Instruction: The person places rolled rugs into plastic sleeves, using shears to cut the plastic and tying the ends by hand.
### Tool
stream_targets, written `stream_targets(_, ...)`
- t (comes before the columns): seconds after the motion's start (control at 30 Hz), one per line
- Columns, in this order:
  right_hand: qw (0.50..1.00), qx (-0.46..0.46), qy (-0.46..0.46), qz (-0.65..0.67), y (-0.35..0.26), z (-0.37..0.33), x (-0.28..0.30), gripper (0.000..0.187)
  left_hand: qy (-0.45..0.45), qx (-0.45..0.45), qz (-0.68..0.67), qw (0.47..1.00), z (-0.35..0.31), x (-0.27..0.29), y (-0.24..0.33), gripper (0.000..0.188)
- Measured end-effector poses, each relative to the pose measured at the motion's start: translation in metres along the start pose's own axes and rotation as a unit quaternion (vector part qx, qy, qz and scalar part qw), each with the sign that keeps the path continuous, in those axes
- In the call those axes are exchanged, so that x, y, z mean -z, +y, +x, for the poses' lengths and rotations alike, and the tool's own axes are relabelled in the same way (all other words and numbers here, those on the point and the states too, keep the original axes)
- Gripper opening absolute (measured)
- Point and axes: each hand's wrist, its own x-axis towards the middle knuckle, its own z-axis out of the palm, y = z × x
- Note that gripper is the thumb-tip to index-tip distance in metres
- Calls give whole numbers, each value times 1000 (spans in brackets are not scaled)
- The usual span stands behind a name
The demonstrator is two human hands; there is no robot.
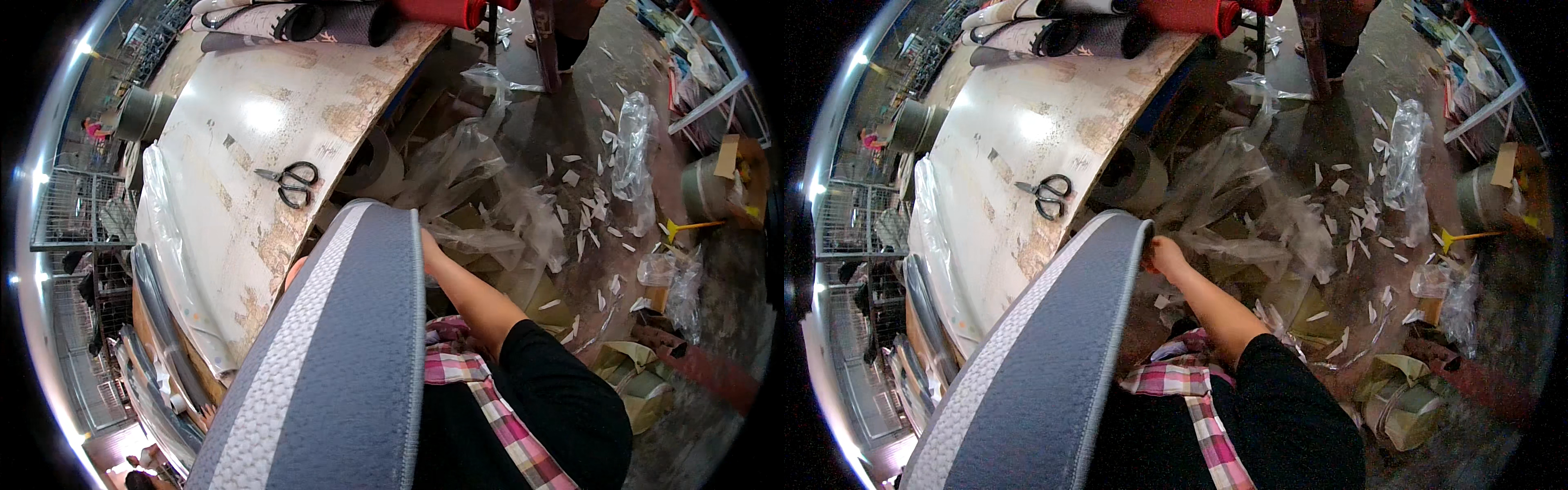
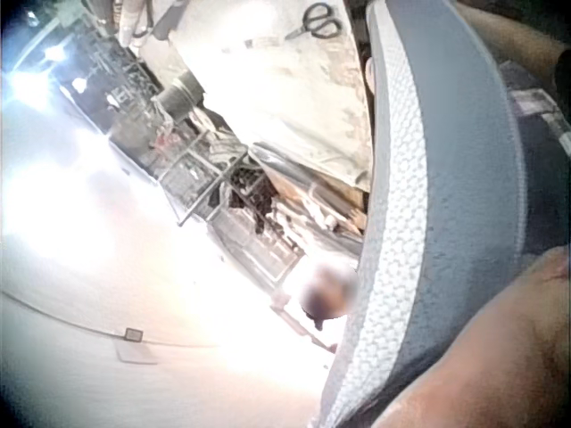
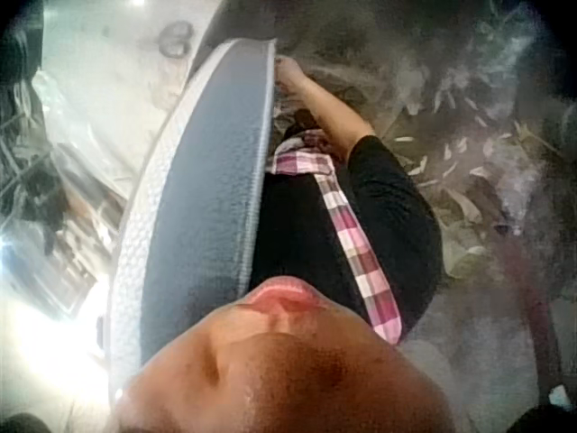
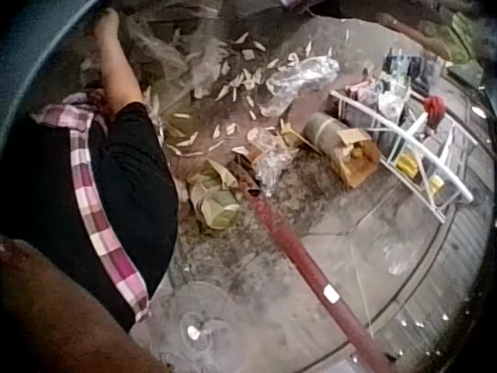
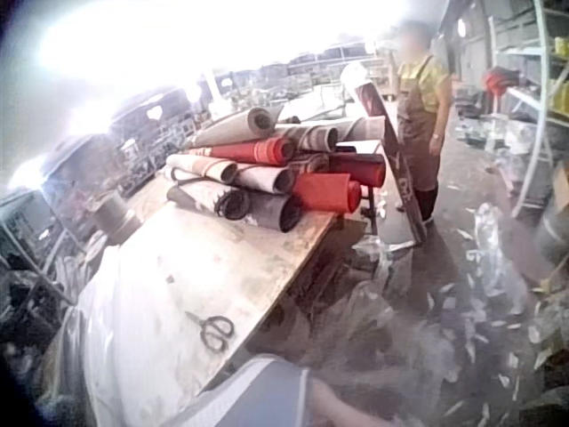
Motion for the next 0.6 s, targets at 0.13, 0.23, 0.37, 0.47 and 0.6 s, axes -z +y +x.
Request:
stream_targets(0.13,957,226,18,-182,1,4,16,11,2,-8,7,1000,-1,7,7,11)
stream_targets(0.23,861,326,-32,-390,-30,-66,12,11,4,5,3,1000,-18,27,2,10)
stream_targets(0.37,833,378,-181,-361,-104,-168,-5,11,0,55,-18,998,-89,80,-13,9)
stream_targets(0.47,730,489,-398,-266,-152,-228,-18,12,11,75,-19,997,-130,100,-5,9)
stream_targets(0.6,834,200,-497,-131,-110,-183,-19,16,49,60,-40,996,-139,100,-4,8)
